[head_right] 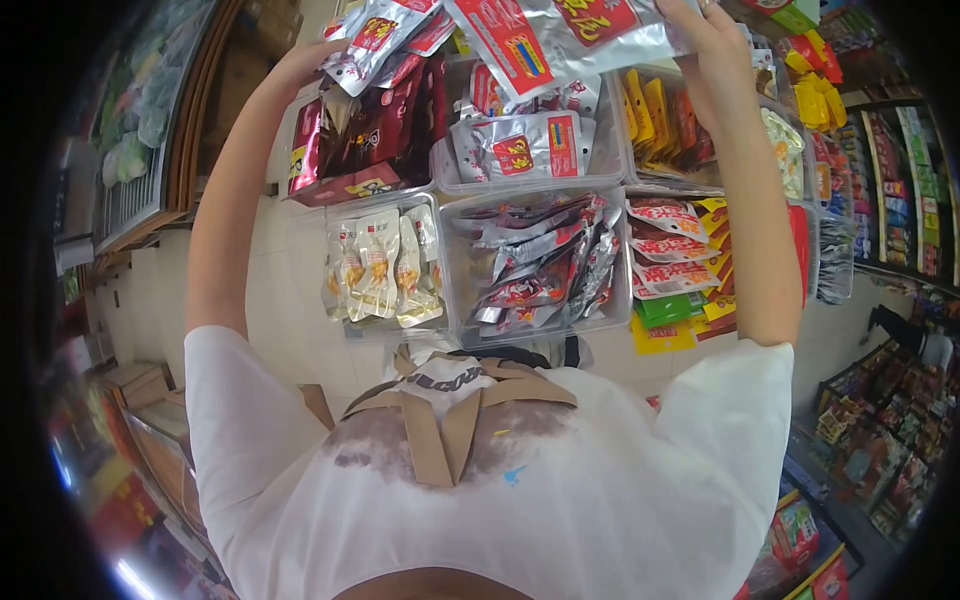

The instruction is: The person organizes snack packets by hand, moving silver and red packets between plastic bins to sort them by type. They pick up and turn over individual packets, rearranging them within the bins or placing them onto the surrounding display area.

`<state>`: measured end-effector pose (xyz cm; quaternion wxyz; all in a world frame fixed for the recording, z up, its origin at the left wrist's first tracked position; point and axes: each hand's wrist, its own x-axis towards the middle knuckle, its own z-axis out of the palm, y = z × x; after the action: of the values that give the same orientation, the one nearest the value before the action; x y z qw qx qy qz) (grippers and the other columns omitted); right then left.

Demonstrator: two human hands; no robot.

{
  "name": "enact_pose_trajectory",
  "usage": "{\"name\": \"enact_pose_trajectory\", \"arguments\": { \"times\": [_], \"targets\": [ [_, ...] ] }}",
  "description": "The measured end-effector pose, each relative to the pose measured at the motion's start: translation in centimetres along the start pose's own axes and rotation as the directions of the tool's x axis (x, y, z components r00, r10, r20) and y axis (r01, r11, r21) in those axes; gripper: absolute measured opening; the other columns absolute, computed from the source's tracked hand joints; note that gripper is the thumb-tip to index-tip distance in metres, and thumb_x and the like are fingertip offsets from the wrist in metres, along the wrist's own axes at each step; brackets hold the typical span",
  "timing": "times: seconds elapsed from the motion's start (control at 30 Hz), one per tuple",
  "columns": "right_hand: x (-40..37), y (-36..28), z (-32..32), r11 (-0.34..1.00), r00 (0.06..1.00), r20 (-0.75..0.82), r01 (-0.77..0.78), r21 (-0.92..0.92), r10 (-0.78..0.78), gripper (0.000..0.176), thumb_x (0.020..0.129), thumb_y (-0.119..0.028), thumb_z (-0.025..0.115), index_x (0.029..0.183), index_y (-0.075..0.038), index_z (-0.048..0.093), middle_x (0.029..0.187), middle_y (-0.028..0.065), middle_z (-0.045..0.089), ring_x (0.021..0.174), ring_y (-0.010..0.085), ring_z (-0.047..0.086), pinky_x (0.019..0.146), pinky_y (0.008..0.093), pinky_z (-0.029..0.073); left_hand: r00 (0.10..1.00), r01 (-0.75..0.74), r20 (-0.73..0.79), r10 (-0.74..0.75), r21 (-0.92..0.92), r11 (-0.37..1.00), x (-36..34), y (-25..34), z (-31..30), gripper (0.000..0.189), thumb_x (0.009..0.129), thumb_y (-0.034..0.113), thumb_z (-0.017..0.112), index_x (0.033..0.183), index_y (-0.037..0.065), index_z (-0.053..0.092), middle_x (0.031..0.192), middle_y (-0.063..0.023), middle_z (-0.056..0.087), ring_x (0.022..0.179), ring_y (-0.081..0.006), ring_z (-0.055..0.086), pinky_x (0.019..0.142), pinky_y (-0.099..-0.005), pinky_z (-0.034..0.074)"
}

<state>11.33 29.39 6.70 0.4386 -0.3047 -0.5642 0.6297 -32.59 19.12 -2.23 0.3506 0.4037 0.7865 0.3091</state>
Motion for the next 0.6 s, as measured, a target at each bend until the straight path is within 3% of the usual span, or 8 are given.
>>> {"name": "enact_pose_trajectory", "arguments": {
  "times": [0.1, 0.17, 0.23, 0.3, 0.33, 0.43, 0.5, 0.6],
  "targets": [
    [1.3, 0.1, 1.6, 1.000, 0.998, 0.054, 0.008, 0.012, -0.008, 0.029, 0.087, -0.016, 0.056, 0.113, -0.002, 0.053, 0.108, 0.0032, 0.059, 0.099, 0.0109, 0.055, 0.086, 0.0277, 0.041, 1.000, -0.020, -0.005, 0.021, 0.025, 0.999, -0.3, 0.7, -0.1, 0.049, 0.067, 0.043, 0.068, 0.097, 0.005, 0.063, 0.086, -0.0070, 0.059, 0.076, -0.0156, 0.053, 0.068, -0.0268, 0.041],
    [2.4, 0.2, 2.8, 0.996, 0.997, 0.066, -0.034, -0.078, 0.039, 0.031, 0.087, -0.017, 0.057, 0.114, -0.003, 0.053, 0.107, 0.0021, 0.059, 0.096, 0.0097, 0.056, 0.082, 0.0268, 0.044, 0.997, -0.053, -0.053, 0.057, 0.081, 0.995, 0.5, 0.1, 0.0, 0.054, 0.062, 0.046, 0.068, 0.088, 0.000, 0.065, 0.081, -0.0089, 0.059, 0.071, -0.0172, 0.053, 0.059, -0.0310, 0.042],
    [3.8, 0.0, 4.4, 0.998, 0.995, 0.097, 0.009, -0.061, -0.004, 0.032, 0.087, -0.018, 0.057, 0.115, -0.004, 0.052, 0.105, 0.0011, 0.060, 0.093, 0.0090, 0.056, 0.077, 0.0257, 0.047, 0.991, 0.096, 0.072, -0.112, 0.201, 0.975, 0.8, 0.9, -0.6, 0.064, 0.068, 0.046, 0.068, 0.115, 0.004, 0.056, 0.108, -0.0110, 0.058, 0.098, -0.0197, 0.052, 0.085, -0.0306, 0.040],
    [4.7, -0.2, 5.7, 0.996, 0.996, 0.084, 0.023, -0.083, -0.016, 0.030, 0.087, -0.018, 0.057, 0.114, -0.004, 0.052, 0.103, 0.0010, 0.060, 0.093, 0.0087, 0.056, 0.076, 0.0251, 0.048, 0.998, -0.055, -0.007, 0.056, 0.121, 0.991, -1.1, 1.6, -0.3, 0.068, 0.068, 0.042, 0.069, 0.118, 0.000, 0.053, 0.110, -0.0140, 0.058, 0.096, -0.0203, 0.053, 0.085, -0.0310, 0.041],
    [5.3, -0.2, 6.3, 0.995, 0.995, 0.093, 0.043, -0.088, -0.035, 0.030, 0.088, -0.017, 0.056, 0.114, -0.003, 0.051, 0.102, 0.0018, 0.059, 0.094, 0.0092, 0.056, 0.078, 0.0258, 0.049, 0.981, -0.131, -0.133, 0.140, 0.074, 0.989, -0.2, 0.4, 0.3, 0.064, 0.071, 0.036, 0.068, 0.119, -0.003, 0.051, 0.110, -0.0152, 0.058, 0.098, -0.0211, 0.054, 0.087, -0.0323, 0.040],
    [6.7, 0.6, 8.9, 0.998, 0.989, 0.143, 0.049, -0.033, -0.044, 0.031, 0.088, -0.017, 0.056, 0.114, -0.002, 0.050, 0.104, 0.0035, 0.058, 0.095, 0.0106, 0.056, 0.081, 0.0278, 0.049, 0.986, -0.159, -0.068, 0.153, -0.087, 0.983, -0.5, 0.4, -0.1, 0.058, 0.075, 0.032, 0.065, 0.119, -0.004, 0.050, 0.113, -0.0148, 0.057, 0.105, -0.0219, 0.053, 0.090, -0.0320, 0.039],
    [7.4, 1.4, 10.4, 0.999, 0.988, 0.152, 0.043, -0.022, -0.040, 0.031, 0.088, -0.017, 0.055, 0.114, -0.001, 0.049, 0.107, 0.0054, 0.057, 0.096, 0.0127, 0.056, 0.085, 0.0308, 0.048, 0.988, -0.137, -0.085, 0.129, -0.095, 0.986, -0.9, 0.5, -0.3, 0.052, 0.079, 0.028, 0.060, 0.119, -0.003, 0.050, 0.116, -0.0151, 0.055, 0.107, -0.0208, 0.051, 0.092, -0.0313, 0.038],
    [6.7, 1.4, 13.4, 0.999, 0.991, 0.130, -0.036, 0.008, 0.035, 0.030, 0.089, -0.016, 0.052, 0.114, -0.001, 0.048, 0.108, 0.0066, 0.057, 0.097, 0.0142, 0.056, 0.089, 0.0332, 0.046, 0.956, -0.190, -0.263, 0.132, -0.206, 0.960, -2.0, 0.5, -0.5, 0.041, 0.079, 0.023, 0.058, 0.113, 0.000, 0.055, 0.109, -0.0124, 0.059, 0.103, -0.0202, 0.054, 0.090, -0.0313, 0.040]
  ]
}}
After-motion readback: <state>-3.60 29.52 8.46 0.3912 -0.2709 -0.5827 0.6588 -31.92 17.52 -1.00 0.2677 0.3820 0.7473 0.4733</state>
